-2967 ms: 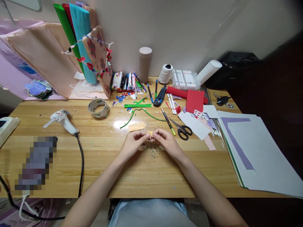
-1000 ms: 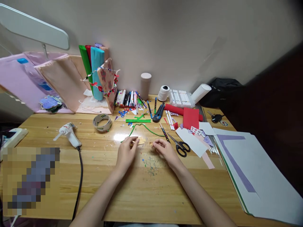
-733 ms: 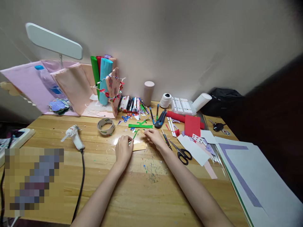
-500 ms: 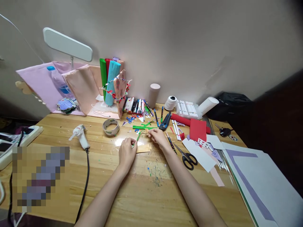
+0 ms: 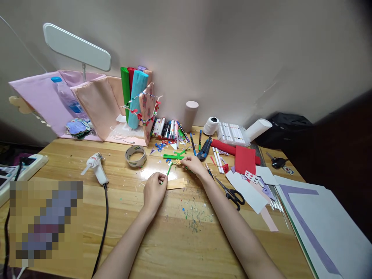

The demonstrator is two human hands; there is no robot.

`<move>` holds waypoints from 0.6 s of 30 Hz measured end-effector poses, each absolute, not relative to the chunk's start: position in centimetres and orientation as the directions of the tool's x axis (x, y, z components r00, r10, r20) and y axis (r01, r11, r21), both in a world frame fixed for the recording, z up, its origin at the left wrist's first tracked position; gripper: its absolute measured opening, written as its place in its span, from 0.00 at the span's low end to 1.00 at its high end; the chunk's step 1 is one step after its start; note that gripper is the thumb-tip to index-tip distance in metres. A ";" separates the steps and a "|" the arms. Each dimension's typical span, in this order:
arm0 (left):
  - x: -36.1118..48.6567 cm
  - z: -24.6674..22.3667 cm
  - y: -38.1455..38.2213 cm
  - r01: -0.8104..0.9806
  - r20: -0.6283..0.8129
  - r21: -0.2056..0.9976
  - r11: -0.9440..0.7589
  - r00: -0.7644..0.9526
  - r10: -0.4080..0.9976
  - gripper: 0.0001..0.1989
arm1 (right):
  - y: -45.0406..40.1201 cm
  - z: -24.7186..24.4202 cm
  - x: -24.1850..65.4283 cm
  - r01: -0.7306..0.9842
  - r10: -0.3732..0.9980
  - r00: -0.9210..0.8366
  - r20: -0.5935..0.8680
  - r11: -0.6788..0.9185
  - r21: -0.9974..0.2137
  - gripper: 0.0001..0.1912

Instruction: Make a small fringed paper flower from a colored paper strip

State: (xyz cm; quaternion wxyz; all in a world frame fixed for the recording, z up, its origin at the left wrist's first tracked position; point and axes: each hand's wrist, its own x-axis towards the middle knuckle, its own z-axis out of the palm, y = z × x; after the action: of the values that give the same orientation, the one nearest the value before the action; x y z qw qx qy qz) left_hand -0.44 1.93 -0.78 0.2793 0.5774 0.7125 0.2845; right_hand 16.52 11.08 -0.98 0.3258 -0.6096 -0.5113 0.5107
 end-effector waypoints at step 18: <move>-0.4 -1.1 1.9 0.718 -0.037 0.681 0.145 -0.164 0.986 0.07 | 11.6 -1.6 16.7 0.400 0.955 0.011 -0.298 -0.277 -0.874 0.05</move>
State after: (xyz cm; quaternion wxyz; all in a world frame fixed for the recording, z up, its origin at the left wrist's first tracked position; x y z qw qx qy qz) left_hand -0.40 1.93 -1.05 0.2496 0.5965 0.7141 0.2682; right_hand 16.74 11.63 -1.60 0.2953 -0.6466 -0.5237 0.4695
